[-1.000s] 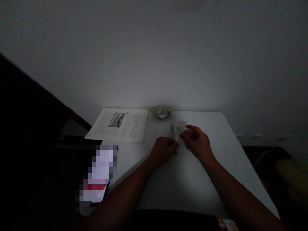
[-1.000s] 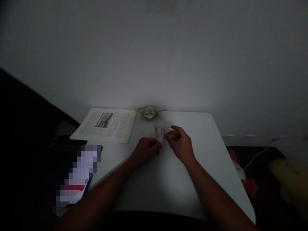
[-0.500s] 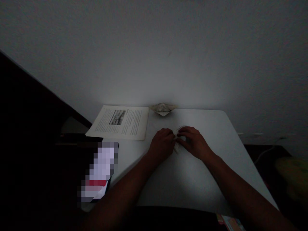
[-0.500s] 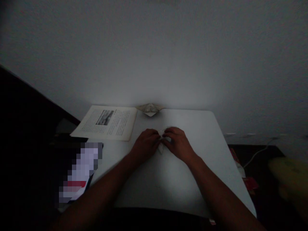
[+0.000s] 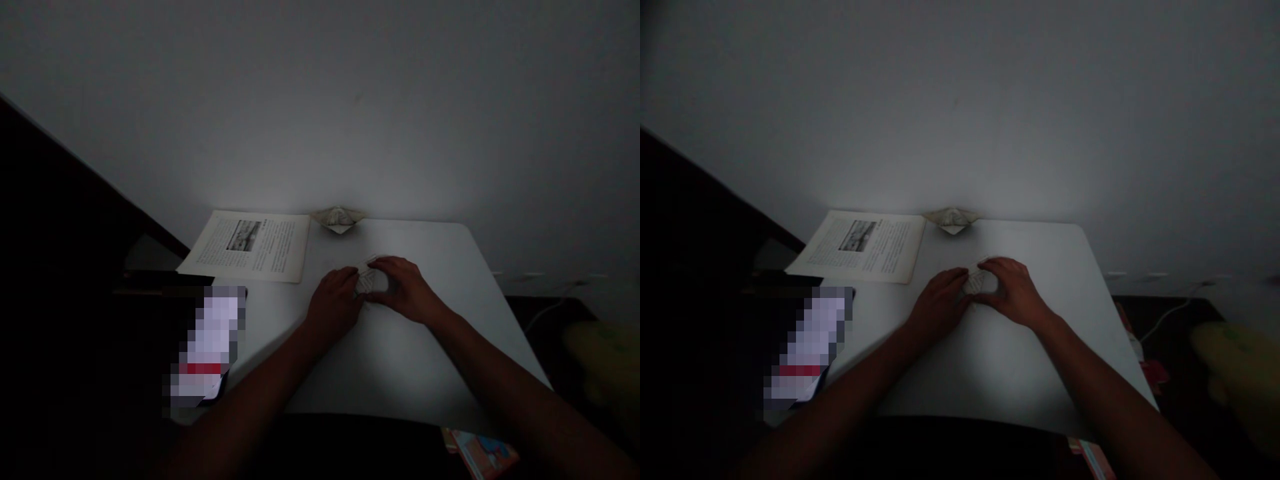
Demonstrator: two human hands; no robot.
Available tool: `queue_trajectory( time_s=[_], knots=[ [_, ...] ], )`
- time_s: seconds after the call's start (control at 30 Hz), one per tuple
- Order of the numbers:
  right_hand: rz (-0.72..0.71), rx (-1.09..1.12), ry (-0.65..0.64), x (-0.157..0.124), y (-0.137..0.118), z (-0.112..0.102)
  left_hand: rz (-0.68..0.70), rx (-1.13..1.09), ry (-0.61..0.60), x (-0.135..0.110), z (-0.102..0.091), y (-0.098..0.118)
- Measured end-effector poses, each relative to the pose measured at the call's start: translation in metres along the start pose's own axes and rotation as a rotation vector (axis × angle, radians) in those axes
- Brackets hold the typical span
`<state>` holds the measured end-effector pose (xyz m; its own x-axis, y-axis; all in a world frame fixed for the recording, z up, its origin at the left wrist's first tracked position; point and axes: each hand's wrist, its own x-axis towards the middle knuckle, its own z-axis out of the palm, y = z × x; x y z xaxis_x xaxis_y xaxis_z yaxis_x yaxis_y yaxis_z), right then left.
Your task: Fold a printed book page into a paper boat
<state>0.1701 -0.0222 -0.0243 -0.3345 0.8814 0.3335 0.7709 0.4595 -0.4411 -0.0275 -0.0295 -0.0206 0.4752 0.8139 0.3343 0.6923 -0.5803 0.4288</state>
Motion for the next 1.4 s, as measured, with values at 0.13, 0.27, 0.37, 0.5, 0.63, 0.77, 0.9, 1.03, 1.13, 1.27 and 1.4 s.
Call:
queue_trajectory(
  time_s=[0.13, 0.27, 0.37, 0.5, 0.63, 0.77, 0.9, 1.03, 1.13, 1.27, 1.4],
  knots=[
    [0.039, 0.026, 0.010, 0.005, 0.001, 0.000, -0.012, 0.009, -0.004, 0.000, -0.001, 0.002],
    [0.068, 0.044, 0.067, 0.007, -0.002, 0.001, -0.018, 0.009, -0.008, -0.001, 0.000, 0.002],
    [0.096, 0.053, 0.130, 0.009, -0.004, 0.003, -0.020, 0.021, -0.005, -0.002, 0.001, 0.001],
    [0.110, 0.053, 0.164, 0.010, -0.005, 0.005, -0.019, 0.044, -0.008, -0.003, 0.001, 0.002],
    [0.136, 0.073, 0.186, 0.011, -0.004, 0.006, -0.005, 0.052, -0.007, -0.003, 0.001, 0.004],
    [0.149, 0.099, 0.197, 0.009, -0.004, 0.006, 0.014, 0.072, -0.008, -0.003, 0.002, 0.005],
    [0.173, 0.095, 0.239, 0.009, -0.003, 0.006, 0.022, 0.124, -0.025, -0.005, 0.001, 0.006],
    [0.159, 0.039, 0.244, 0.010, -0.003, 0.008, 0.035, 0.141, -0.045, -0.005, 0.001, 0.007],
    [0.218, 0.043, 0.274, 0.011, -0.003, 0.010, 0.035, 0.142, -0.044, -0.004, 0.002, 0.007],
    [0.293, 0.078, 0.282, 0.012, -0.004, 0.011, 0.033, 0.149, -0.050, -0.003, 0.001, 0.008],
    [0.327, 0.065, 0.323, 0.018, -0.003, 0.014, 0.031, 0.155, -0.063, -0.003, 0.001, 0.008]
  ],
)
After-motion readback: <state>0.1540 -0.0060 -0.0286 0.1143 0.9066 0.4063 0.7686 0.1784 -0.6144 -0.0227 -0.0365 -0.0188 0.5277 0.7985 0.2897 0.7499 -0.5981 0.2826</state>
